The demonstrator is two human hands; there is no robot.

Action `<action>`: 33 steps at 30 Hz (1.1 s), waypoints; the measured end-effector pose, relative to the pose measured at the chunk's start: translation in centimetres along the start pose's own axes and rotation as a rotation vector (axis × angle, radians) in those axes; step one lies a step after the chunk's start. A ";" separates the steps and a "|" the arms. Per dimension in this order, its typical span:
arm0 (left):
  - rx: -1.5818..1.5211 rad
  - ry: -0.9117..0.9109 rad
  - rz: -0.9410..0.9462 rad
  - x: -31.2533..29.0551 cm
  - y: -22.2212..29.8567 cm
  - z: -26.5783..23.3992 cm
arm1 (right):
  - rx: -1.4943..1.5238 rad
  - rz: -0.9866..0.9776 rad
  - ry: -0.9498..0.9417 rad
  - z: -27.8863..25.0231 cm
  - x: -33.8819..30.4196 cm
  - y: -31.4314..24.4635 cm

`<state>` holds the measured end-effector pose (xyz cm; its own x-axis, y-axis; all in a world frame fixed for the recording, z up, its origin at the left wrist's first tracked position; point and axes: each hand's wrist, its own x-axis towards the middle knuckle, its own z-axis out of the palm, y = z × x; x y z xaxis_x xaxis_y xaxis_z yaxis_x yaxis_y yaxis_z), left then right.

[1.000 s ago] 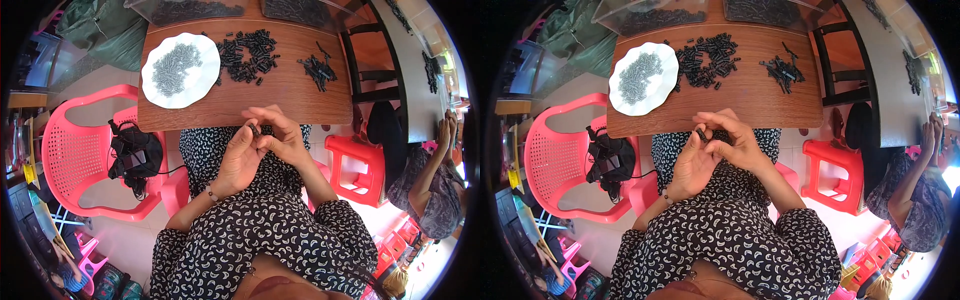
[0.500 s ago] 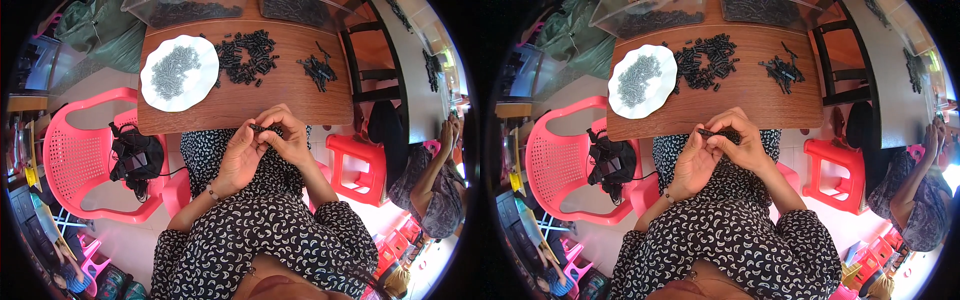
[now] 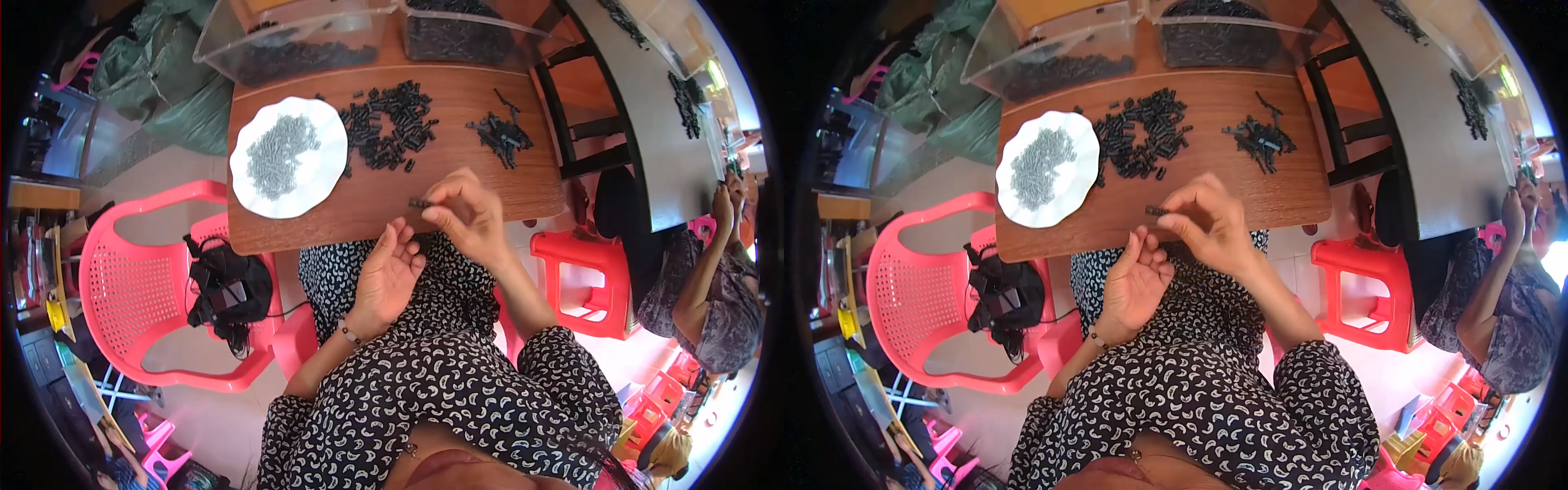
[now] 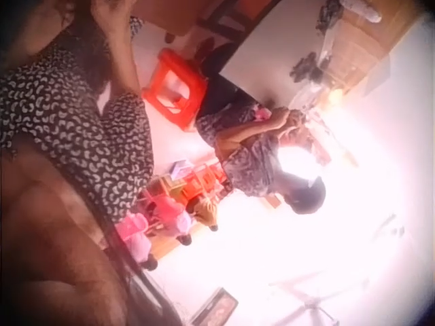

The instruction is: The person assembles small plastic components by hand, inserting tiny beads into them.

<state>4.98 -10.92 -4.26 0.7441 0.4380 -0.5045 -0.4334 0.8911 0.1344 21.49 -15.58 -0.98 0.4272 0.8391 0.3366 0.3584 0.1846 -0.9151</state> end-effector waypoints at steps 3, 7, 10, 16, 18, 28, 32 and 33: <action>-0.057 0.014 -0.012 0.2 0.6 -0.6 | -0.344 -0.290 0.061 -2.9 5.9 -2.0; -0.077 0.023 -0.037 0.3 0.6 -1.0 | -0.488 -0.477 0.351 -6.1 14.8 -2.8; -0.080 0.014 -0.054 0.3 0.5 -1.0 | -0.704 -0.560 0.505 -9.1 21.1 -0.5; -0.107 -0.012 -0.073 0.5 0.9 -1.7 | -0.876 -0.393 0.445 -9.9 23.6 1.7; -0.098 -0.002 -0.081 0.4 0.9 -1.8 | -0.858 -0.445 0.464 -9.0 22.3 1.6; -0.086 0.011 -0.090 0.8 1.1 -1.4 | -0.644 -0.417 -0.144 -3.3 13.2 3.6; -0.086 0.016 -0.085 0.6 1.1 -1.4 | -0.674 -0.376 -0.228 -2.0 12.8 5.1; -0.089 0.020 -0.084 0.5 1.0 -1.4 | -0.672 -0.377 -0.228 -1.8 12.9 5.5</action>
<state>4.16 -9.98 -5.59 0.7702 0.3587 -0.5274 -0.4139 0.9102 0.0147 30.48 -4.62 -1.26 0.0237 0.8788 0.4766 0.8989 0.1898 -0.3949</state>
